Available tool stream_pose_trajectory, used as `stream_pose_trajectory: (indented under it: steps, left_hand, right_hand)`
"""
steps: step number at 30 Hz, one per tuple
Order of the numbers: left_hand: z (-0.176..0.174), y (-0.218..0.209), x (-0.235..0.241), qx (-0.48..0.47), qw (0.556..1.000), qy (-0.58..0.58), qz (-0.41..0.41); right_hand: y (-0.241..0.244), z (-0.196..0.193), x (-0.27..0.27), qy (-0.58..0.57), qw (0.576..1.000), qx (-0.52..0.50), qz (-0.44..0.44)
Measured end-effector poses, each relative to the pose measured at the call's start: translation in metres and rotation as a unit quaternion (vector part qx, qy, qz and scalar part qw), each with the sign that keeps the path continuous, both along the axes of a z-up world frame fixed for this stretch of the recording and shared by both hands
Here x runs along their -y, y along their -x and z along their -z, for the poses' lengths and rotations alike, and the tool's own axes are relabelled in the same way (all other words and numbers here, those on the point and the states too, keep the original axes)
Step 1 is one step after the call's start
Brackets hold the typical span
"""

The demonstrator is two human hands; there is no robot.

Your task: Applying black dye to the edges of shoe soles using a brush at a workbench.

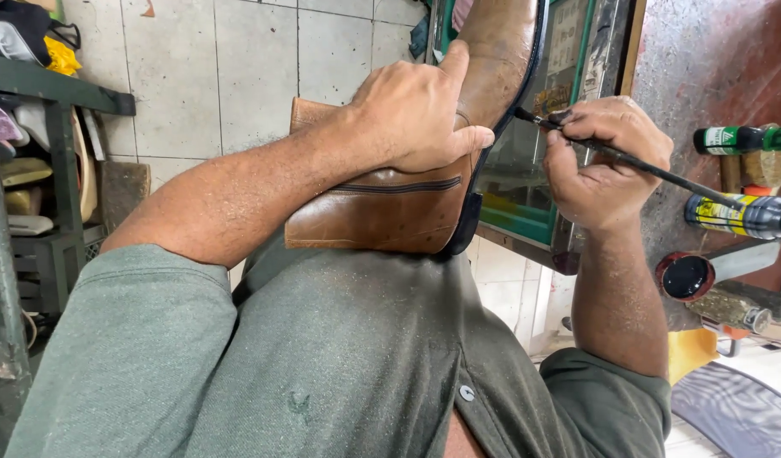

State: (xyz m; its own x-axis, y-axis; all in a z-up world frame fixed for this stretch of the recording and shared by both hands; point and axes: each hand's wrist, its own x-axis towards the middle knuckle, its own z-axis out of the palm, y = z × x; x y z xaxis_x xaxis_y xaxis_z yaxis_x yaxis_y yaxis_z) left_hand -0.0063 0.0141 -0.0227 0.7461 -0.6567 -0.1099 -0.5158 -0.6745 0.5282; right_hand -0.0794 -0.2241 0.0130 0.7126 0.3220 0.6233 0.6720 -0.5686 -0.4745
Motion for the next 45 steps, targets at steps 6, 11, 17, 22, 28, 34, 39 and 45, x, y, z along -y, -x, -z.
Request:
stream_pose_trajectory:
  steps: [6,11,17,22,28,34,39,45]
  left_hand:
    - [-0.003,0.005,-0.001,-0.012,1.0,-0.007,0.0]
    - [-0.006,0.009,-0.002,-0.01,1.0,-0.011,-0.001]
    - [-0.014,0.013,-0.004,-0.04,0.999,-0.016,-0.003]
    - [-0.018,0.013,-0.004,-0.056,0.998,-0.02,-0.002]
    - [-0.022,0.013,-0.002,-0.065,0.997,-0.032,-0.002]
    - [-0.024,0.011,0.001,-0.07,0.997,-0.036,0.002]
    - [-0.026,0.01,0.002,-0.083,0.995,-0.052,0.006]
    - [-0.014,0.008,0.002,-0.066,0.997,-0.037,-0.007]
  right_hand:
    - [-0.001,-0.011,-0.002,0.011,1.0,0.001,0.009]
    - [-0.003,-0.017,0.0,0.029,0.999,-0.006,0.02]
    - [-0.011,-0.027,-0.001,0.032,0.999,-0.025,0.014]
    - [-0.02,-0.034,0.0,0.047,0.998,-0.032,0.017]
    - [-0.042,-0.032,0.009,0.08,0.997,0.009,-0.011]
    - [-0.06,-0.035,0.01,0.099,0.995,0.023,0.006]
    - [-0.069,-0.033,0.012,0.118,0.992,0.042,0.008]
    - [-0.053,-0.031,0.014,0.1,0.994,0.013,-0.042]
